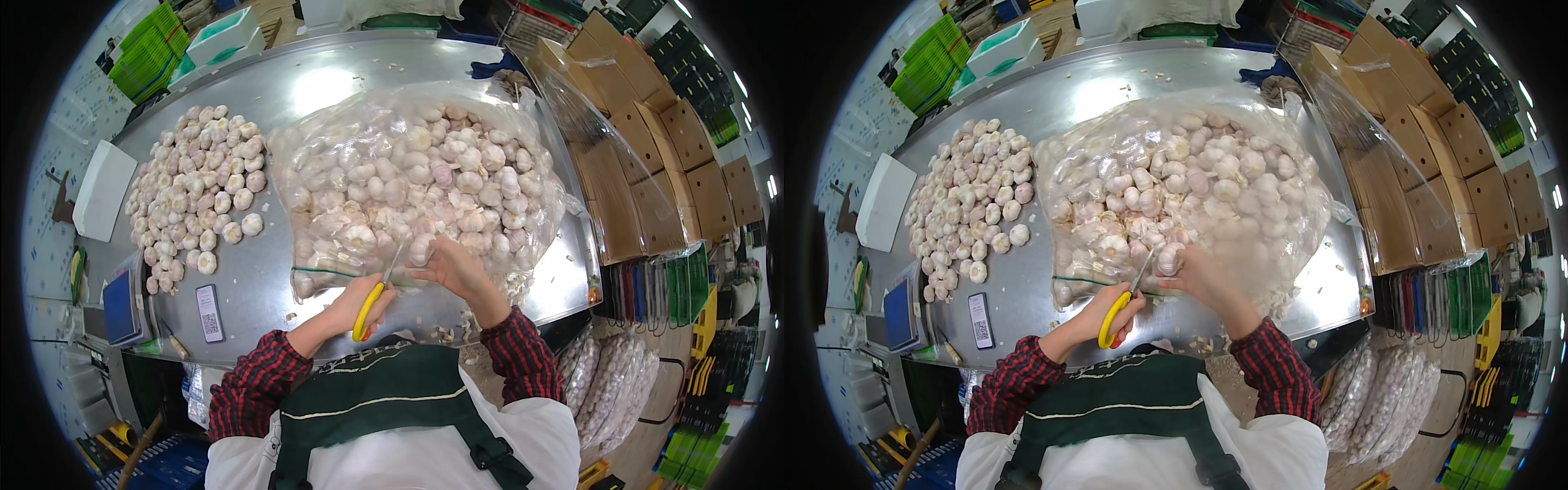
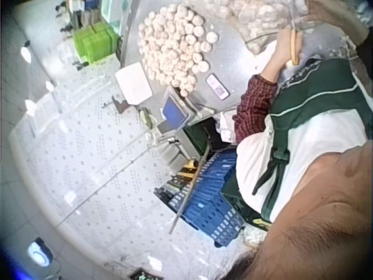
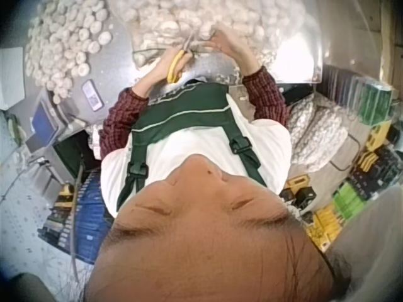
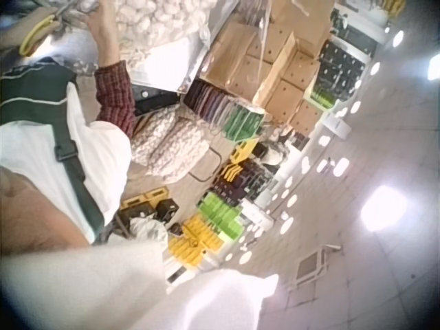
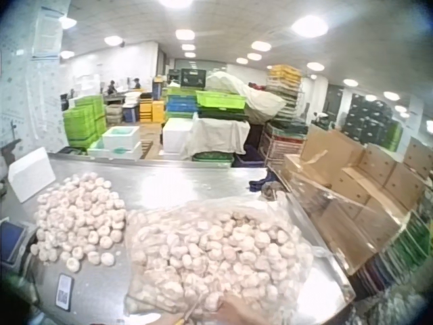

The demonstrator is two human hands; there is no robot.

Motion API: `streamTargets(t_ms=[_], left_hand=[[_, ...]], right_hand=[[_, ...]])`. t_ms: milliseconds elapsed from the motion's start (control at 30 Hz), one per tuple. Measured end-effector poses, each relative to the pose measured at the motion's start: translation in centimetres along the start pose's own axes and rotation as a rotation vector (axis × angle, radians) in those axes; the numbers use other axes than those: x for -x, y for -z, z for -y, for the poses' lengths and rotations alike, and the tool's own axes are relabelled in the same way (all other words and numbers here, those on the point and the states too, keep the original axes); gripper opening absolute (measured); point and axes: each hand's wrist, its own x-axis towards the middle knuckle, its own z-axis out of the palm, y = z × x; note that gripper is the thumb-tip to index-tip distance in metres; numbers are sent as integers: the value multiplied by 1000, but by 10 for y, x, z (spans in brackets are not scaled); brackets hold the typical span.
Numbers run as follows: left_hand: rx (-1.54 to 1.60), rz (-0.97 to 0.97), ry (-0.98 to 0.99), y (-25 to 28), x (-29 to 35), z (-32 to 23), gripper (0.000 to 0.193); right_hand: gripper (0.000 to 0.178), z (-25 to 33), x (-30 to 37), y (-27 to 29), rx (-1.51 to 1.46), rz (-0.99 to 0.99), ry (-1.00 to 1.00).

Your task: The person sorts garlic bulbs from a large plastic bag onto a metal table using shears to trim them.

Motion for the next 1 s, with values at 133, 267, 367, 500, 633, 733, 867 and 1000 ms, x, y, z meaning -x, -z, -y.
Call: streamTargets(t_ms=[133,267,367,500,633,733,867,1000], left_hand=[[258,-140,-96,9,2,18,19],[415,-233,-139,29,14,27,25],[509,-261,-189,40,13,39,33],[475,-384,-231,50,13,34,35],[658,-413,-219,49,-4,8,37],[814,-378,-241,36,-25,-20,36],[527,-331,-295,41,-33,-41,42],[-79,-467,-441,35,-31,-62,43]], right_hand=[[31,-2,-42,36,776,-171,255],[23,54,-91,3,1140,-82,712],[25,48,-125,2,2027,-114,798],[39,55,-130,6,1947,-127,660],[55,53,-88,-3,1392,-192,811],[59,26,-44,-42,1145,-245,919],[61,25,-10,-69,1226,-253,1051],[58,35,3,-74,1436,-299,947]])
